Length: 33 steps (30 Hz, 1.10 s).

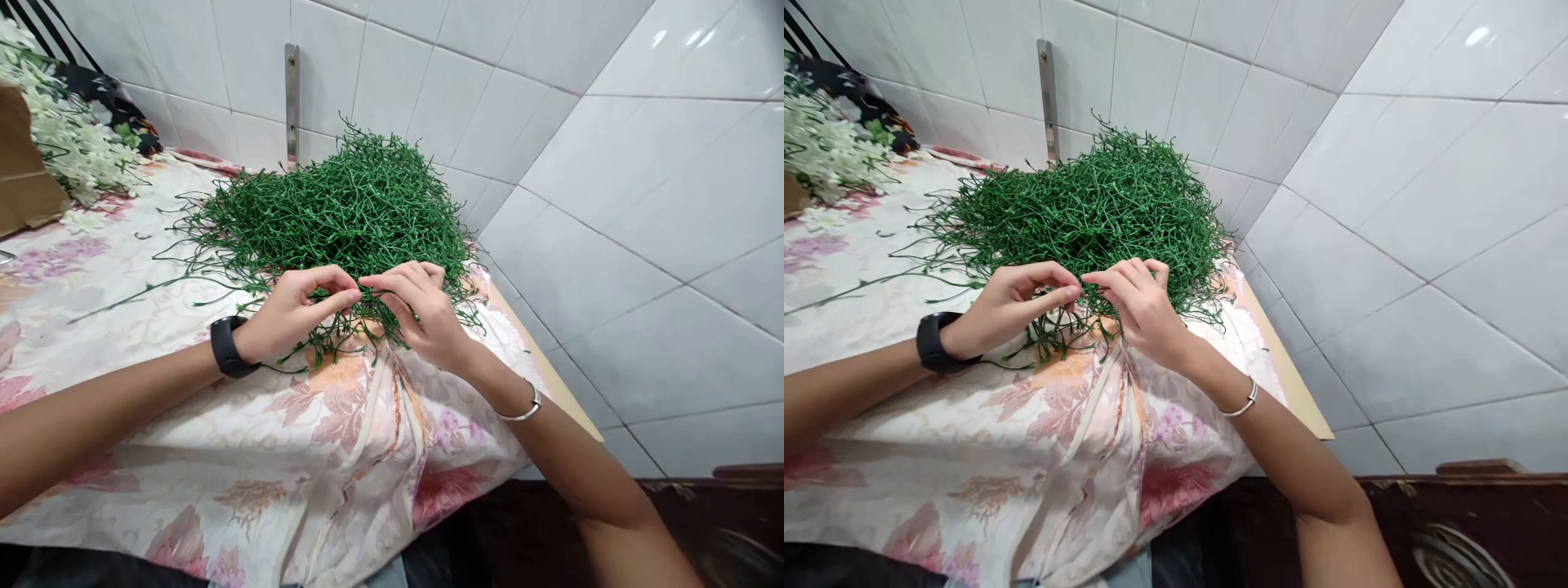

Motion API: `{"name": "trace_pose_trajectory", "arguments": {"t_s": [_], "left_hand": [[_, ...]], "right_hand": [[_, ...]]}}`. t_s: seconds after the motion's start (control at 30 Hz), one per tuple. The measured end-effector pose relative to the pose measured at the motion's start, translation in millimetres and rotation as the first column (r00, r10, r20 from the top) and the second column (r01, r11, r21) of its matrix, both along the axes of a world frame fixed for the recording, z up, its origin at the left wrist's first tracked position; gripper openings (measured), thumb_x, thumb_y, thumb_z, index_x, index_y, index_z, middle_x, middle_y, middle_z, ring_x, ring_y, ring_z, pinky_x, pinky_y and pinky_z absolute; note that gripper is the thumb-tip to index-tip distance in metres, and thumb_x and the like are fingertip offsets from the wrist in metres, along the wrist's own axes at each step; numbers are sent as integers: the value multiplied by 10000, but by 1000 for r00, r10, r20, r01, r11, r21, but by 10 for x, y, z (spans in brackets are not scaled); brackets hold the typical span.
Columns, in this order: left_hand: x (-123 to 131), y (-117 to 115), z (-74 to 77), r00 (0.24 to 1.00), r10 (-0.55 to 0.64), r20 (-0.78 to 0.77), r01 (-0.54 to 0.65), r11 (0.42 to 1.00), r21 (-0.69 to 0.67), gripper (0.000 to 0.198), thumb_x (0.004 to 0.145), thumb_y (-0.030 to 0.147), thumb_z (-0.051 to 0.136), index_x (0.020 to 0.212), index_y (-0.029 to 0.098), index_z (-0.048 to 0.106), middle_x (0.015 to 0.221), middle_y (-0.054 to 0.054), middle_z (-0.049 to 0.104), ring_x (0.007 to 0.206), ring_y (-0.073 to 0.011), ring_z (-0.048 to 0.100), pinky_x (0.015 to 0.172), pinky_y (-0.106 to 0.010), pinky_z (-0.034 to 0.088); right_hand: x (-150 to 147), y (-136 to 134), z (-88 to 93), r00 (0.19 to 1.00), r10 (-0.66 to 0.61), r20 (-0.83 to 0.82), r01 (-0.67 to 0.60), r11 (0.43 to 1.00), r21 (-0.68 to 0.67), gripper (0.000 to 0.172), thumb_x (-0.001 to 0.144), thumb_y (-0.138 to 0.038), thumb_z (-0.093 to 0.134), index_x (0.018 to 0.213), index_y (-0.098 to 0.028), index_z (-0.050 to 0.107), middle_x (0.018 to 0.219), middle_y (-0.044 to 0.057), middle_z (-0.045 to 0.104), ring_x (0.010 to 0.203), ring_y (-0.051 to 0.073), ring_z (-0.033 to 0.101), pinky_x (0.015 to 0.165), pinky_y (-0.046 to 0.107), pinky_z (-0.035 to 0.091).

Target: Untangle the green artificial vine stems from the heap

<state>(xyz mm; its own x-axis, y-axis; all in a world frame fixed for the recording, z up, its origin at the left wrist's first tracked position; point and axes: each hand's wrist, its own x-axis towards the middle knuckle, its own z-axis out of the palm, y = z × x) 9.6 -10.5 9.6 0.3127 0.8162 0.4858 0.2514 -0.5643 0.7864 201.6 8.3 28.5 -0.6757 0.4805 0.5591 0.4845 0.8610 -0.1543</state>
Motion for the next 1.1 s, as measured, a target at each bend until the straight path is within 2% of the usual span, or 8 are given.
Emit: {"name": "trace_pose_trajectory", "arguments": {"t_s": [0.13, 0.33, 0.43, 0.5, 0.6, 0.8, 0.97, 1.1], "left_hand": [[7, -2, -19, 1000, 9, 23, -8, 1000, -3, 204, 808, 322, 506, 813, 133, 581, 721, -26, 589, 672, -116, 530, 629, -231, 417], [13, -3, -26, 1000, 0, -9, 1, 1000, 24, 184, 812, 311, 502, 800, 143, 576, 721, -16, 584, 675, -111, 523, 635, -222, 406], [12, -11, -24, 999, -27, -17, 27, 999, 30, 188, 817, 319, 491, 826, 150, 573, 727, -14, 575, 671, -111, 514, 624, -219, 401], [7, -15, -20, 998, -46, -39, 47, 998, 33, 192, 820, 319, 487, 869, 153, 570, 773, -21, 581, 703, -114, 516, 638, -218, 399], [-5, -15, -4, 993, -77, -91, 79, 997, 20, 200, 827, 318, 475, 904, 157, 568, 830, -26, 586, 757, -121, 520, 668, -218, 394], [-1, -2, -8, 985, -155, -80, 148, 986, -82, 207, 829, 332, 462, 790, 158, 567, 763, -12, 561, 705, -115, 499, 611, -212, 379], [65, -19, -90, 990, -127, 62, 132, 989, -72, 171, 819, 269, 483, 730, 152, 570, 722, -9, 563, 660, -103, 494, 599, -209, 376], [100, -24, -129, 984, -97, 150, 112, 989, -96, 178, 815, 252, 492, 687, 151, 564, 682, 0, 550, 640, -95, 485, 601, -209, 376]], "right_hand": [[-24, -29, -19, 999, 55, -1, -54, 988, -146, 315, 846, -197, 438, 1160, -211, 417, 1056, 36, 592, 1000, 155, 516, 876, 334, 267], [-47, 3, -96, 995, 51, -81, -59, 994, -90, 286, 836, -175, 468, 1120, -201, 444, 919, 14, 650, 882, 136, 584, 902, 356, 249], [-44, -12, -68, 984, 56, -169, -92, 972, -215, 309, 835, -158, 459, 1134, -233, 427, 814, -11, 657, 845, 141, 582, 892, 369, 278], [-41, -38, -26, 962, 49, -270, -149, 919, -365, 340, 830, -184, 467, 1157, -250, 397, 742, -16, 631, 793, 151, 576, 846, 362, 335], [-39, -66, 34, 902, 18, -431, -290, 765, -575, 357, 824, -214, 479, 1158, -256, 360, 642, -30, 554, 658, 137, 544, 710, 320, 401], [-19, -24, 71, 767, -98, -634, -525, 474, -707, 302, 778, -247, 560, 1022, -231, 383, 571, -66, 429, 535, 75, 444, 520, 215, 339], [-24, 11, 64, 693, -181, -698, -606, 379, -700, 331, 711, -245, 633, 922, -220, 380, 550, -81, 371, 519, 61, 402, 511, 199, 304], [-62, -1, 89, 650, -246, -720, -620, 377, -688, 335, 686, -224, 647, 858, -218, 359, 555, -81, 342, 513, 55, 375, 496, 192, 280]]}}
